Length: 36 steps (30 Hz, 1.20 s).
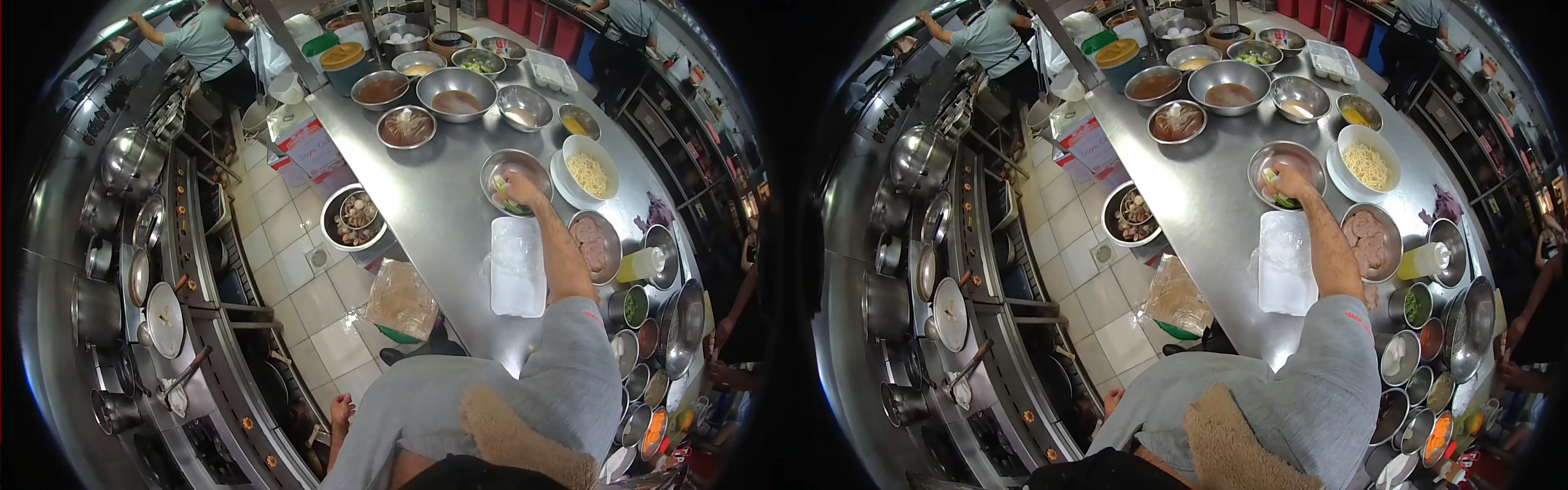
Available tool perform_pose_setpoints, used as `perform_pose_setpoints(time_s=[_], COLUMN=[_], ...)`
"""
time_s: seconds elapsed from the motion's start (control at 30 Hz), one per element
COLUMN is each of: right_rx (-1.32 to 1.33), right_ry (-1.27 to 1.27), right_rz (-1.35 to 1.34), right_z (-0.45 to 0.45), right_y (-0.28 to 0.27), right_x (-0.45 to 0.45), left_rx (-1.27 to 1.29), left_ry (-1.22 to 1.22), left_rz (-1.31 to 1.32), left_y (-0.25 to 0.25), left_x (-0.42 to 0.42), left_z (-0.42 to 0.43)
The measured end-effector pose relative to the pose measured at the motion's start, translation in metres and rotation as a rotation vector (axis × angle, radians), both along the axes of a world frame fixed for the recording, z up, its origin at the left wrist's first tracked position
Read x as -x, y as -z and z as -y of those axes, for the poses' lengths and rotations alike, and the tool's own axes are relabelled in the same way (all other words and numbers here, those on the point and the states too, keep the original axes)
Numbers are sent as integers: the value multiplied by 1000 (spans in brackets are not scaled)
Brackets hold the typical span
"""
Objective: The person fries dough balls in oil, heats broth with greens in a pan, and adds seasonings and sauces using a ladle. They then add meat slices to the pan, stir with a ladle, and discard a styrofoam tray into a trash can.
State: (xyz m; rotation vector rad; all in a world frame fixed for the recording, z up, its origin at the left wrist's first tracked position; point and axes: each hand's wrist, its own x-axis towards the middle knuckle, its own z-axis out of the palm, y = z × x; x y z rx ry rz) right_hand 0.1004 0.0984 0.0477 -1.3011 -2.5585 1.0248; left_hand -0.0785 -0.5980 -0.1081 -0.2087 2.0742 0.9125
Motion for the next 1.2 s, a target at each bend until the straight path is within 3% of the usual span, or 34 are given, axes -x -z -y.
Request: perform_pose_setpoints(time_s=[0.13, 0.43, 0.5, 0.6, 0.73, 0.83, 0.93, 1.07, 1.13, 1.2], right_rx=[-19, -6, 105, 88, -10, 23, -15, 193, 103, 345], right_ry=[-71, -27, -57, 41, -83, -20, 30, 84, 114, 308], right_rz=[164, 94, 109, 80, 68, -43, -189, -327, -350, -519], right_z=[2, 42, 57, 69, 71, 69, 65, 61, 52, 64], right_y=[3, -16, -42, -38, -26, -24, -22, -28, -19, -44], right_x=[11, 20, 27, 33, 29, 28, 34, 39, 39, 44], left_rx=[26, -107, -90, -67, -17, 27, -49, -63, -27, -32], left_ry=[-14, -189, -170, -116, -55, -43, -186, -205, -207, -179], left_rz=[14, 33, 37, 24, 25, -7, 48, -7, -45, -100], left_y=[4, 35, 36, 33, 27, 25, 41, 48, 46, 53], left_x=[-4, 3, 1, -4, -8, -6, -2, -2, -4, -6], left_z=[13, 29, 27, 23, 17, 13, 18, 20, 21, 30])
